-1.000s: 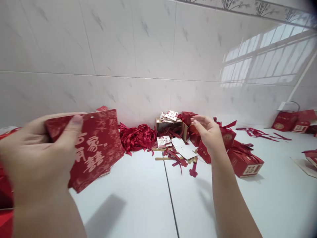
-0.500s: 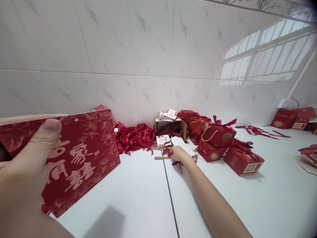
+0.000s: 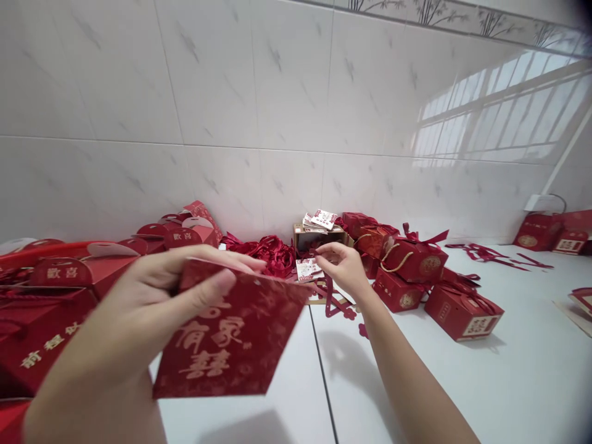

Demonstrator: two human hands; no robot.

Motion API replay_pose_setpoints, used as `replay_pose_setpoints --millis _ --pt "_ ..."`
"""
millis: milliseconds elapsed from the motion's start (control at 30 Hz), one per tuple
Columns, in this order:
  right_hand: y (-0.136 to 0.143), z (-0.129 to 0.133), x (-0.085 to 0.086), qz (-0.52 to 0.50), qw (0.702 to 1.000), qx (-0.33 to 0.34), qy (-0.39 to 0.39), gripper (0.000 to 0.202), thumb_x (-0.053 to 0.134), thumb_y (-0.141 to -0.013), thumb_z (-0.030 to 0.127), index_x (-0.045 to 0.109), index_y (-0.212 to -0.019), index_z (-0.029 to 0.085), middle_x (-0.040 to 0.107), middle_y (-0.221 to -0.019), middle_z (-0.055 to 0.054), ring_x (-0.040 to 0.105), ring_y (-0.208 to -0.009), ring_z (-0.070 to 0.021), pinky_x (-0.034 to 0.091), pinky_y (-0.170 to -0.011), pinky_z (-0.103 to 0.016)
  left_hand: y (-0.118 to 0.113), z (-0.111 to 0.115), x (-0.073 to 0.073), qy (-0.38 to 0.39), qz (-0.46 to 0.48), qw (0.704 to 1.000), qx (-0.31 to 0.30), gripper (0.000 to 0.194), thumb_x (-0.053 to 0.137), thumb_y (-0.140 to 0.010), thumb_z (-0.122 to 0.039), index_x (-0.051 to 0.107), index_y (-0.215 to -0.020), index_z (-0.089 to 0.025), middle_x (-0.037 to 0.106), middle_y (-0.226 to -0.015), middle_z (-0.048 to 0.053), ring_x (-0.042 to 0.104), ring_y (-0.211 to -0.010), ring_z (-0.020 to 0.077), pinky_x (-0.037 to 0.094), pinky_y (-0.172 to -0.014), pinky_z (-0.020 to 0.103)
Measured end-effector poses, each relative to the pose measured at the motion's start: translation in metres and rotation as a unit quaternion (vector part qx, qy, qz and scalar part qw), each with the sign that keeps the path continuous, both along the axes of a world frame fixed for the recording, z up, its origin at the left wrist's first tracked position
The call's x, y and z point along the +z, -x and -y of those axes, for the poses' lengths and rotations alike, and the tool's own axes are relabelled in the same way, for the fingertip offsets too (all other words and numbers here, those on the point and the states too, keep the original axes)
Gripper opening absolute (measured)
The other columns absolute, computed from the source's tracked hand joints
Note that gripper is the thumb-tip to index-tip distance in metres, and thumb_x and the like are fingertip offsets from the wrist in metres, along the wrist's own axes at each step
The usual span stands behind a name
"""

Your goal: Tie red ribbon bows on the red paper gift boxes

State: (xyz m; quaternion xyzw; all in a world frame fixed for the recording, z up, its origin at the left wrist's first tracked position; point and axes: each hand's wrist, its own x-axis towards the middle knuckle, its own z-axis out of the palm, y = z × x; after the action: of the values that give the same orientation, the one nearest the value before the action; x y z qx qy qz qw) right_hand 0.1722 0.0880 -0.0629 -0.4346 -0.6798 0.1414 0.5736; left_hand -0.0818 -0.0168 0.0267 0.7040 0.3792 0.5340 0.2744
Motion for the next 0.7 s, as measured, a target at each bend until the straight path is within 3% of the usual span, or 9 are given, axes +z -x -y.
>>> replay_pose_setpoints --millis 67,100,167,267,400,533,700 --pt "0.01 0.027 0.021 -0.041 0.998 0.031 -0.04 0.01 0.058 -0.082 0.022 0.061 -0.09 0.017 0.068 -0.083 -0.004 0.068 -0.079 -0.016 0.056 -0.07 -0.028 -0.014 0.005 0.002 0.039 -0.032 0.995 -0.085 0.009 0.07 -0.074 -0.034 0.074 -0.075 -0.026 0.075 -0.094 0.003 0.07 -0.086 0.0211 0.058 -0.07 0.025" --pt "0.014 0.042 0.029 -0.092 0.99 0.08 -0.07 0.009 0.059 -0.082 0.02 0.061 -0.09 0.017 0.067 -0.079 -0.003 0.069 -0.077 -0.0167 0.056 -0.068 -0.029 -0.019 0.007 0.002 0.049 -0.053 0.99 -0.12 0.01 0.069 -0.076 -0.035 0.074 -0.075 -0.026 0.074 -0.1 0.003 0.069 -0.091 0.0217 0.058 -0.074 0.026" --pt "0.021 0.067 0.04 -0.136 0.97 0.138 -0.145 0.011 0.06 -0.08 0.015 0.064 -0.089 0.02 0.063 -0.078 -0.001 0.068 -0.071 -0.0148 0.056 -0.062 -0.028 -0.025 0.011 0.002 0.038 -0.091 0.983 -0.156 0.011 0.065 -0.08 -0.034 0.073 -0.078 -0.027 0.07 -0.111 0.002 0.066 -0.1 0.0222 0.055 -0.082 0.028" --pt "0.026 0.091 0.046 -0.096 0.953 0.133 -0.255 0.026 0.062 -0.076 0.004 0.068 -0.093 0.022 0.06 -0.081 -0.002 0.063 -0.071 -0.0129 0.053 -0.055 -0.026 -0.029 0.015 0.0 -0.005 -0.127 0.974 -0.188 0.012 0.062 -0.083 -0.029 0.073 -0.082 -0.028 0.064 -0.122 0.001 0.058 -0.115 0.0214 0.049 -0.094 0.028" --pt "0.027 0.099 0.048 -0.011 0.937 0.103 -0.333 0.036 0.063 -0.073 -0.002 0.069 -0.098 0.023 0.06 -0.081 -0.002 0.06 -0.069 -0.0126 0.05 -0.052 -0.025 -0.032 0.018 0.0 -0.031 -0.129 0.968 -0.214 0.013 0.061 -0.084 -0.025 0.073 -0.082 -0.028 0.064 -0.117 0.0 0.053 -0.119 0.0197 0.045 -0.099 0.027" --pt "0.028 0.101 0.049 0.041 0.915 0.092 -0.39 0.039 0.061 -0.074 -0.002 0.068 -0.102 0.024 0.059 -0.085 -0.003 0.062 -0.071 -0.0128 0.054 -0.052 -0.025 -0.029 0.02 0.0 -0.033 -0.115 0.973 -0.198 0.011 0.062 -0.084 -0.027 0.073 -0.083 -0.03 0.064 -0.117 -0.001 0.054 -0.117 0.0197 0.046 -0.097 0.027" --pt "0.027 0.1 0.049 0.073 0.912 0.101 -0.39 0.039 0.066 -0.075 0.006 0.067 -0.108 0.027 0.056 -0.096 -0.005 0.062 -0.07 -0.013 0.055 -0.049 -0.026 -0.025 0.02 0.0 -0.033 -0.128 0.975 -0.181 0.012 0.061 -0.084 -0.027 0.073 -0.084 -0.03 0.062 -0.123 -0.002 0.057 -0.115 0.0206 0.048 -0.095 0.029"
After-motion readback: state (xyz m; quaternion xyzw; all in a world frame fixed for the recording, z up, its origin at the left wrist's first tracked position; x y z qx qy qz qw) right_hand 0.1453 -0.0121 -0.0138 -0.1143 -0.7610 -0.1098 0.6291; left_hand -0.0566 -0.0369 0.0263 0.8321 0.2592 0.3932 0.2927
